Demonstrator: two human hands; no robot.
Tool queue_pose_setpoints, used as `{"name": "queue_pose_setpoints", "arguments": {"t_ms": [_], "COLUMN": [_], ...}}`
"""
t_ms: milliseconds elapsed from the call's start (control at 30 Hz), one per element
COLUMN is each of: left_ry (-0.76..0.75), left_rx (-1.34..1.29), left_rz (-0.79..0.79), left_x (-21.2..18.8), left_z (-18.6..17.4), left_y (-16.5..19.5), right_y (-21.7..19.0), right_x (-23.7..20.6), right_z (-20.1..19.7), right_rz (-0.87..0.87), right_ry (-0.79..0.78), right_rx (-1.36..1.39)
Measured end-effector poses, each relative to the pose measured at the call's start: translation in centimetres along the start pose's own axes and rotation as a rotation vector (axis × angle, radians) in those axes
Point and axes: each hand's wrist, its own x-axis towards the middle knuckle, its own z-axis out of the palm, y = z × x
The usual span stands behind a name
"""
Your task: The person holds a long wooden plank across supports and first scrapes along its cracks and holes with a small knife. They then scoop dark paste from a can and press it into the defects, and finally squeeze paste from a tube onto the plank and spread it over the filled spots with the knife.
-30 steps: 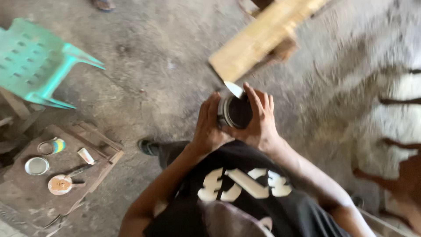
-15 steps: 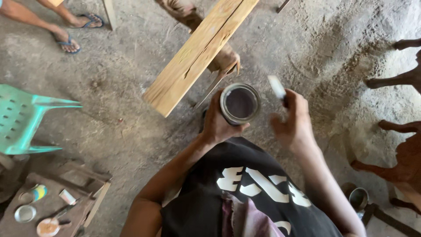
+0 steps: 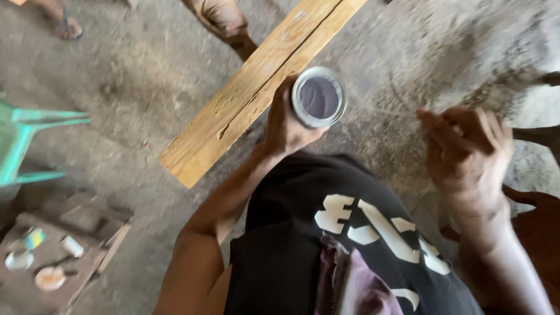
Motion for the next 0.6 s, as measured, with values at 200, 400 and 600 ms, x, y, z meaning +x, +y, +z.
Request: {"name": "queue_pose_setpoints", "arguments": {"t_ms": [200, 400, 600], "left_ry": [-0.032, -0.021, -0.008], "left_rx": [0.169, 0.356, 0.519], "left_rz": [0.075, 0.124, -0.032], "left_x": [5.2, 9.3, 12.2], "left_z": [0.8, 0.8, 3.5], "left_y": [0.0, -0.1, -0.3], "right_y": [3.6, 5.9, 9.7], "right_x": [6.6, 12.1, 17.5], "right_z": [2.4, 7.1, 14.3], "right_rz": [-0.193, -0.426, -0.684], "right_ry": [-0.073, 0.037, 0.074], "right_rx": [-0.12, -0.057, 0.02]}}
